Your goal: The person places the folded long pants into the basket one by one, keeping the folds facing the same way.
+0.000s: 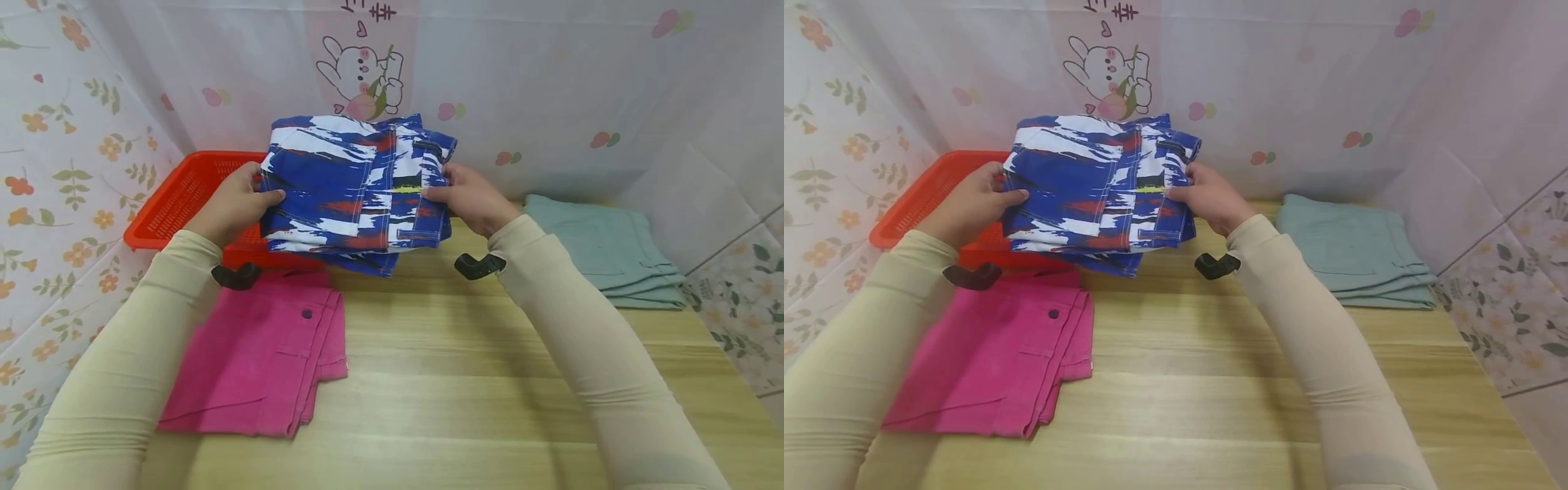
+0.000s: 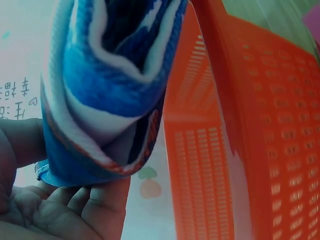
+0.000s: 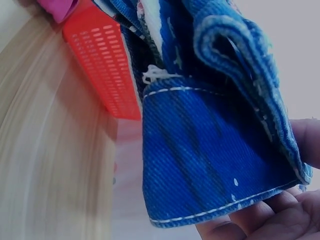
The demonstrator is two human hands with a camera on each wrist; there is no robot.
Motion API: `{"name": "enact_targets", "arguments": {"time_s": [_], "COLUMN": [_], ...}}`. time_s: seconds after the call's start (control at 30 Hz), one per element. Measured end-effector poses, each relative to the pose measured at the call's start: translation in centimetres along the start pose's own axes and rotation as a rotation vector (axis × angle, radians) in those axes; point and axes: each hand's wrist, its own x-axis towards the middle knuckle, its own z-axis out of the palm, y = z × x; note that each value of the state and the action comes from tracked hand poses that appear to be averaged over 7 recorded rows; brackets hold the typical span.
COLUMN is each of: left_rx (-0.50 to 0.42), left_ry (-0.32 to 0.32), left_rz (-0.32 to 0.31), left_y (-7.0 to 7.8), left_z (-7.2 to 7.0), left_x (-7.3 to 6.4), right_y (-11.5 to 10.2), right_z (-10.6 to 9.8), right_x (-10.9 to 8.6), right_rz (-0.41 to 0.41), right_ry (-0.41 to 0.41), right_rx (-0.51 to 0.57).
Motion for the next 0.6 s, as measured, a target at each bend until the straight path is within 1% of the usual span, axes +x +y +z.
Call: {"name": "enact_targets", "arguments": {"time_s": [0.13,0.33,0.47,0.6], "left_rx": [0.033,0.052,0.085,0.094], "left_ry": [0.011,-0.001,0.006,0.018], "left_rz": [-0.018,-0.022,-0.025,-0.03], "left_y": [0.46,0.89,0.85,0.58], "left_z": [-0.12,-0.34,-0.27,0.15], "left_x": [-0.43,-0.46,-0.32,-0.12], "right_y": [-0.01,-0.11,0.02,0.32], "right_z": [-0.05,0.02,0.03,-0.07], "right_x": [0.16,0.06,0.08,0.34], "right_rz": [-0.007,-0.01,-0.024,-0.023], "right_ry": [-0.018,-0.012,-0.022,-0.029], "right_rx": [0.024,0.046,0.076,0.09]}}
